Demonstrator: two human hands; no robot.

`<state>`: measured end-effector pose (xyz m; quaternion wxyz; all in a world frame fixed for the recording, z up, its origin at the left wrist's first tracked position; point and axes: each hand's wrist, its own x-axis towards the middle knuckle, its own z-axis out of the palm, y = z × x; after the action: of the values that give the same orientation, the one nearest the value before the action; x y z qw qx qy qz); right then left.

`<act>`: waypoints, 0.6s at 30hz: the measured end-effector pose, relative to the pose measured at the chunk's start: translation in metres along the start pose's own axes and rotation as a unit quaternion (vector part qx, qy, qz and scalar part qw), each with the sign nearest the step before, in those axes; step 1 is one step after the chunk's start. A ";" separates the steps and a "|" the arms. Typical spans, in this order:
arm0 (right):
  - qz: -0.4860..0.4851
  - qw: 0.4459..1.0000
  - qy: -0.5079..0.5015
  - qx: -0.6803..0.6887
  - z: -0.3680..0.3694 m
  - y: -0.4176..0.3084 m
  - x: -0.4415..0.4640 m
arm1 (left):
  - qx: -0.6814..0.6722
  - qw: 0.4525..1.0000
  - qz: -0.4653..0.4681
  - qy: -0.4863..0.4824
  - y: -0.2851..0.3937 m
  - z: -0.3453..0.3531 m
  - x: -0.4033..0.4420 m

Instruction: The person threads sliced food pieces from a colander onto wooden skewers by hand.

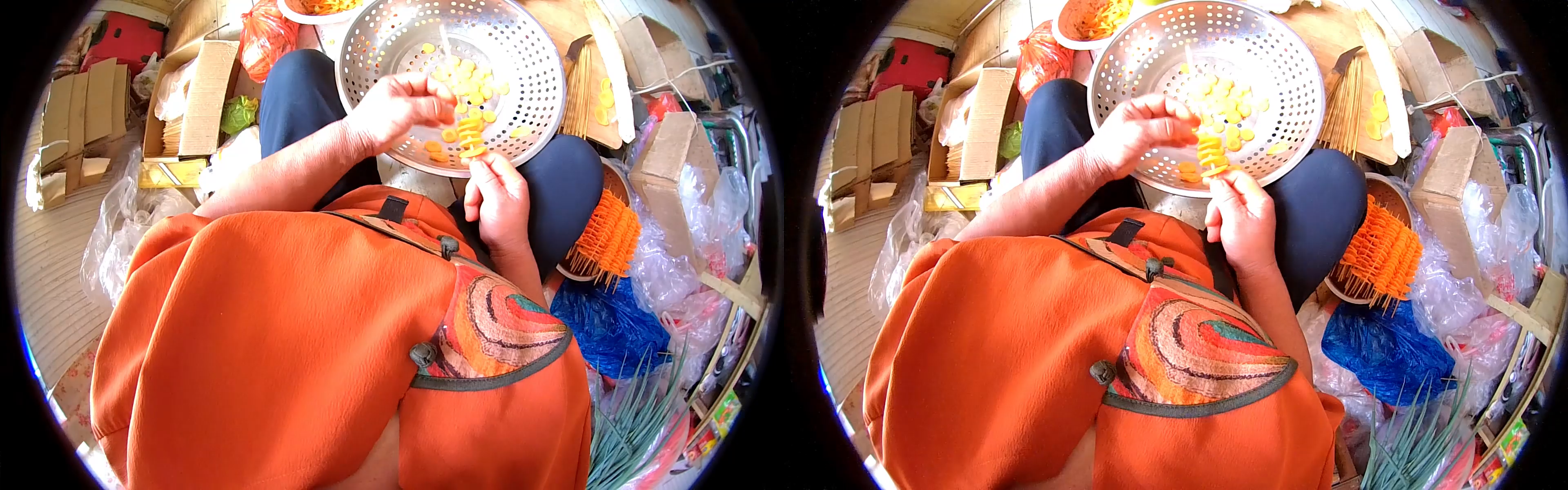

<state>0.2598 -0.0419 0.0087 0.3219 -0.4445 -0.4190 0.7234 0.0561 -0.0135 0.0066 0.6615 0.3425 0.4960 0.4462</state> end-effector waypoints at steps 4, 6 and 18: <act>-0.020 0.999 0.029 0.035 -0.001 0.001 0.001 | 0.112 0.990 0.058 0.061 0.006 -0.010 0.021; -0.022 0.999 0.030 0.032 0.000 0.001 0.002 | 0.384 0.922 0.047 0.037 0.006 -0.012 0.030; -0.014 0.998 0.038 0.050 -0.002 -0.002 0.000 | 0.673 0.728 -0.044 -0.128 -0.027 0.013 0.056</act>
<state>0.2617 -0.0408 0.0100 0.3690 -0.4491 -0.3763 0.7215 0.0815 0.0284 -0.0338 0.3338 0.7292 0.5917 -0.0817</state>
